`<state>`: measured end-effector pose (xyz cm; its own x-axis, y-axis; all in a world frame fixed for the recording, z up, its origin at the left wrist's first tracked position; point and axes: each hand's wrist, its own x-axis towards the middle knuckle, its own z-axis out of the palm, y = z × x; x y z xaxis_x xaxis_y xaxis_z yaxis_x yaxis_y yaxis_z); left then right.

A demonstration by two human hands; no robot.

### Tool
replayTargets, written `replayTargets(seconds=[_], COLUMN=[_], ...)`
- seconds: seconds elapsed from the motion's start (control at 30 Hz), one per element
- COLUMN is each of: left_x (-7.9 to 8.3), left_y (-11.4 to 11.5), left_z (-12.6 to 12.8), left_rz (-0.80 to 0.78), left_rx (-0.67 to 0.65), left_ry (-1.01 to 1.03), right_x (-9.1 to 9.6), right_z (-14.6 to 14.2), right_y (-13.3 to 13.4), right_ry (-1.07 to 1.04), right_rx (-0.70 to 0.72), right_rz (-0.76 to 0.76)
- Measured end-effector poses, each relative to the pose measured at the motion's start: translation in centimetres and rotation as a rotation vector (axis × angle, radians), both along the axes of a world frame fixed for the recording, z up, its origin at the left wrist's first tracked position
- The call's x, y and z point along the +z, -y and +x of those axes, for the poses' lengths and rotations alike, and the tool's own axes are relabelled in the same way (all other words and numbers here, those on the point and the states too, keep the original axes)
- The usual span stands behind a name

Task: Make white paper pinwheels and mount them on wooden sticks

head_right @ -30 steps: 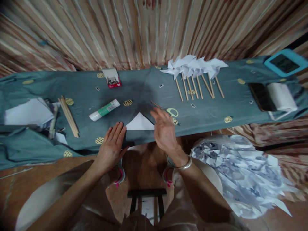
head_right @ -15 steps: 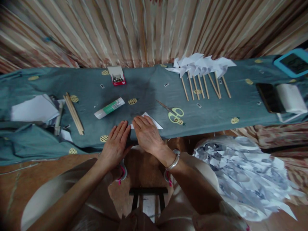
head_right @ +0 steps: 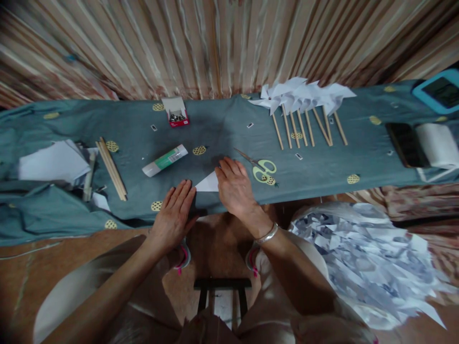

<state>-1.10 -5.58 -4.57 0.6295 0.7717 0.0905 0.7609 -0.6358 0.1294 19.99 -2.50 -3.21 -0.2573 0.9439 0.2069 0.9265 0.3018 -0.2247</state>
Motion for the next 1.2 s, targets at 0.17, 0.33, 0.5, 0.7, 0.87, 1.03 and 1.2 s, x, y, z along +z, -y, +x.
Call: replayTargets(seconds=[0.17,0.33,0.5,0.7,0.87,1.03,1.2], left_x=[0.2,0.2,0.2,0.3,0.2,0.1,0.4], left_y=[-0.1,-0.2,-0.1,-0.1,-0.1,0.0,0.0], left_z=[0.1,0.2,0.3,0.3,0.3,0.3,0.5], left_rz=[0.011,0.018,0.034,0.024,0.024,0.037,0.038], left_rx=[-0.002,0.011,0.006,0.011,0.008,0.015,0.017], left_ry=[0.003,0.018,0.018,0.032,0.033,0.036,0.018], right_x=[-0.2,-0.4,-0.2,0.0,-0.3,-0.3,0.3], right_z=[0.7,1.7,2.3,3.4,4.2,4.6,5.0], right_y=[0.8,1.6,2.0,3.7,5.3,6.4,7.2], right_ry=[0.014,0.02,0.044,0.066,0.074,0.096,0.12], right_rx=[0.004,-0.016,-0.023,-0.015,-0.005,-0.007,-0.008], right_rz=[-0.011,0.002,0.028,0.021,0.041,0.044,0.078])
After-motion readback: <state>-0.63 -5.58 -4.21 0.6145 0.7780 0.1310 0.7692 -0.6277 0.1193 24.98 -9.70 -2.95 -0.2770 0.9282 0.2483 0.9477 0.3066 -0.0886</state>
